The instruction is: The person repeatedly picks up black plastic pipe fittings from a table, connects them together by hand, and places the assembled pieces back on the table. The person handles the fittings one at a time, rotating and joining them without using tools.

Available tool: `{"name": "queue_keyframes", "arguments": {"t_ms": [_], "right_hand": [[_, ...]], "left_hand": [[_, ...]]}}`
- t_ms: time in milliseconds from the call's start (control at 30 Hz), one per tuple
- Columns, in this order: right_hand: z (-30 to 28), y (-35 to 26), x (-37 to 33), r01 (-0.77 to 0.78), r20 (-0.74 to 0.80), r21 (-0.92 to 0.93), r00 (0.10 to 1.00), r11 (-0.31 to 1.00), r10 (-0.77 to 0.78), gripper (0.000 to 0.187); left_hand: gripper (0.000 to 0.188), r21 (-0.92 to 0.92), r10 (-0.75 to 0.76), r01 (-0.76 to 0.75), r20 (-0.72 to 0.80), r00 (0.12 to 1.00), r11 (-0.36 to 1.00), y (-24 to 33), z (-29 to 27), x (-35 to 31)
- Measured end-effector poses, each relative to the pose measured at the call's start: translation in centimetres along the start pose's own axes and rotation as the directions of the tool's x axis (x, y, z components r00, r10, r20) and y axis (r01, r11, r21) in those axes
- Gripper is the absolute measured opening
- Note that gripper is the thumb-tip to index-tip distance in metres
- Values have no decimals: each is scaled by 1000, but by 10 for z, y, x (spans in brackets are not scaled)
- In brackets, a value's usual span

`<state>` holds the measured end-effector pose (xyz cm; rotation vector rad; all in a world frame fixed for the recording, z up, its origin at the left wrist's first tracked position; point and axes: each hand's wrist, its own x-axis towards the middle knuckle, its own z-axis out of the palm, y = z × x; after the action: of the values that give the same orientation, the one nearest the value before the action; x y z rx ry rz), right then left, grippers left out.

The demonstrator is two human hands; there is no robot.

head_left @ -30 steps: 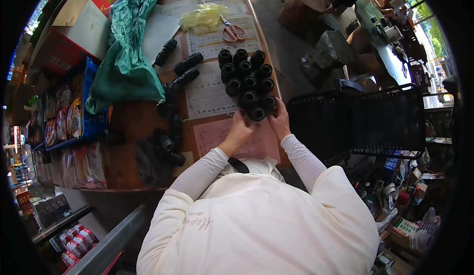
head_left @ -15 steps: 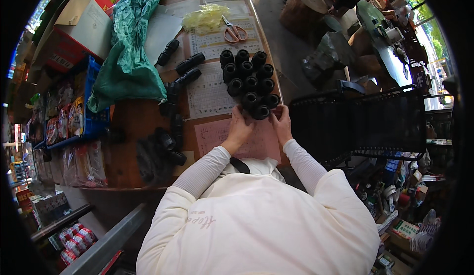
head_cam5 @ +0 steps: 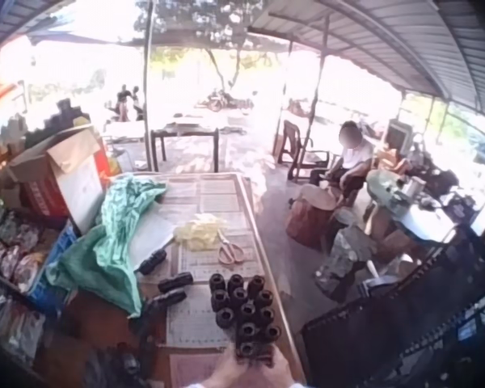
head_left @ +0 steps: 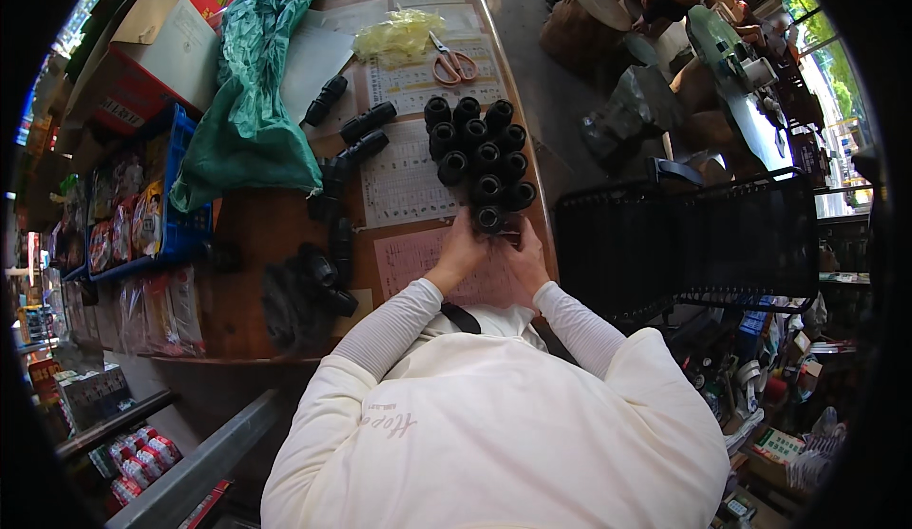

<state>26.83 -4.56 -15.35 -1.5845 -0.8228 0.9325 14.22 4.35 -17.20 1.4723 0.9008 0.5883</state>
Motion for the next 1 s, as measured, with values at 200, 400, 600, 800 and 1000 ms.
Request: {"name": "queue_keyframes", "arguments": {"t_ms": [200,400,600,800,1000], "right_hand": [[22,-4,-8,47,24,-127,999,991,-44,40],[33,-24,-7,37,82,-178,996,983,-23,37],[-7,20,4,-106,-284,-11,954,994,98,50],[-18,-1,35,-6,-119,-126,993,992,-9,53],[-24,2,37,4,-84,-227,996,974,-23,58]], "left_hand": [[46,338,237,-192,-98,966,921,19,-17,-9],[44,348,264,-176,-224,938,921,2,-39,1],[45,454,327,-188,-250,911,871,-1,-50,10],[51,398,195,-149,-78,978,905,15,-55,21],[44,396,265,-186,-154,952,899,4,-43,20]]}}
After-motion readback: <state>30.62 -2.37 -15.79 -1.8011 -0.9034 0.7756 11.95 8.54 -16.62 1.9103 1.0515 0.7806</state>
